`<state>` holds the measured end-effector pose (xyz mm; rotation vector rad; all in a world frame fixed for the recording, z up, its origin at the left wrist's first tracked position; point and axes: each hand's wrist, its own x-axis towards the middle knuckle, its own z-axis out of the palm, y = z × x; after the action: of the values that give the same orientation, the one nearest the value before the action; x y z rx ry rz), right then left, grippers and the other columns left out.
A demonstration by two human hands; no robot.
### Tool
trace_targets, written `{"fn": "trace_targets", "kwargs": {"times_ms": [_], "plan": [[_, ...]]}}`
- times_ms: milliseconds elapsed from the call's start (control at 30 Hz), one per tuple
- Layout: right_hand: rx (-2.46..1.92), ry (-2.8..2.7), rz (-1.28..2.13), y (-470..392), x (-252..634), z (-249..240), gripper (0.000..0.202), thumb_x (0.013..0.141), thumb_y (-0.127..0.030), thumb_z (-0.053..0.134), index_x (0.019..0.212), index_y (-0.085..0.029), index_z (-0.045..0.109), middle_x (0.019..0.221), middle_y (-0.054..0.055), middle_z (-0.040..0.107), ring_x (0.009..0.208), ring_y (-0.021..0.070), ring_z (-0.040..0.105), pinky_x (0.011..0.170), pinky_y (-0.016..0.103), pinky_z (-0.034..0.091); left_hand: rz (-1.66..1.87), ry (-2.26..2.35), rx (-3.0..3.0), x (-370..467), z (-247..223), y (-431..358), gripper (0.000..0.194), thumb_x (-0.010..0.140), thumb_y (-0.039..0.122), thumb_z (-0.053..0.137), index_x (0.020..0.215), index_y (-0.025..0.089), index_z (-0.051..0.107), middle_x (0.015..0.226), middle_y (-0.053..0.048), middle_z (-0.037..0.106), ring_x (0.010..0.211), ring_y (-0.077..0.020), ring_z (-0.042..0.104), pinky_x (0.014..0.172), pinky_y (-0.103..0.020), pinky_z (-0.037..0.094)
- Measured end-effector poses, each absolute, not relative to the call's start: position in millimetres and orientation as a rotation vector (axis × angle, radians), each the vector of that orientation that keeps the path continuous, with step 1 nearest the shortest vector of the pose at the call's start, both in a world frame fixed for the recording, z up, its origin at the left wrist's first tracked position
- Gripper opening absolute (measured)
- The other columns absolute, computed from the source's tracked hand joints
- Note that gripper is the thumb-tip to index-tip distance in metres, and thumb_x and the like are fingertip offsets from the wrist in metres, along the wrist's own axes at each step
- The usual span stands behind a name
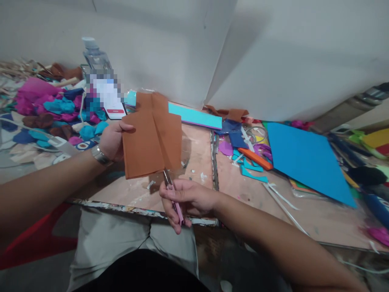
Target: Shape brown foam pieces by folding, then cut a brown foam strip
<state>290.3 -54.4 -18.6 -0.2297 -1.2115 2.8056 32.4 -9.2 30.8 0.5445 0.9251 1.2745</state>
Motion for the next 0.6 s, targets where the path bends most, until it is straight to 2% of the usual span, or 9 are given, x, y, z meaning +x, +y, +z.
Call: {"fn": "trace_targets", "kwargs": {"times_ms": [200,333,467,600], "plan": [[-0.298,-1.226,2.789,-51.7,291.1,-18.9,0.038,0.097,-0.052,0.063,0.094,-0.022,0.04,0.067,-0.002,0.068,0.055,0.0173,0.073,0.034,0.015,0.045,1.265,0.823,0.512,34.0,33.4,-11.2,0.06,0.078,0.016,0.05,0.136,0.006,0.062,0.093,-0.012,0.079,0.101,-0.0346,0.075,0.093,-0.049,0.06],[-0.283,-1.238,2.778,-50.9,290.1,-18.2,0.039,0.097,-0.052,0.064,0.093,-0.022,0.041,0.067,-0.002,0.068,0.055,0.0172,0.073,0.035,0.015,0.045,1.245,0.839,0.482,32.8,32.1,-9.2,0.062,0.077,0.017,0.052,0.137,0.01,0.062,0.1,-0.013,0.079,0.104,-0.0367,0.074,0.098,-0.051,0.057],[-0.301,-1.246,2.753,-51.6,291.3,-16.4,0.036,0.098,-0.05,0.062,0.094,-0.021,0.041,0.066,-0.002,0.067,0.055,0.0155,0.072,0.034,0.014,0.042,1.252,0.833,0.527,31.3,31.8,-10.0,0.063,0.074,0.018,0.055,0.136,0.01,0.063,0.098,-0.011,0.08,0.1,-0.0366,0.075,0.096,-0.052,0.058],[-0.343,-1.246,2.709,-51.6,293.4,-16.7,0.035,0.099,-0.049,0.062,0.097,-0.021,0.042,0.065,-0.003,0.066,0.054,0.0141,0.071,0.033,0.014,0.035,1.263,0.789,0.582,31.7,35.9,-12.5,0.06,0.074,0.013,0.05,0.133,0.008,0.064,0.097,-0.011,0.08,0.102,-0.0342,0.075,0.095,-0.046,0.06]]}}
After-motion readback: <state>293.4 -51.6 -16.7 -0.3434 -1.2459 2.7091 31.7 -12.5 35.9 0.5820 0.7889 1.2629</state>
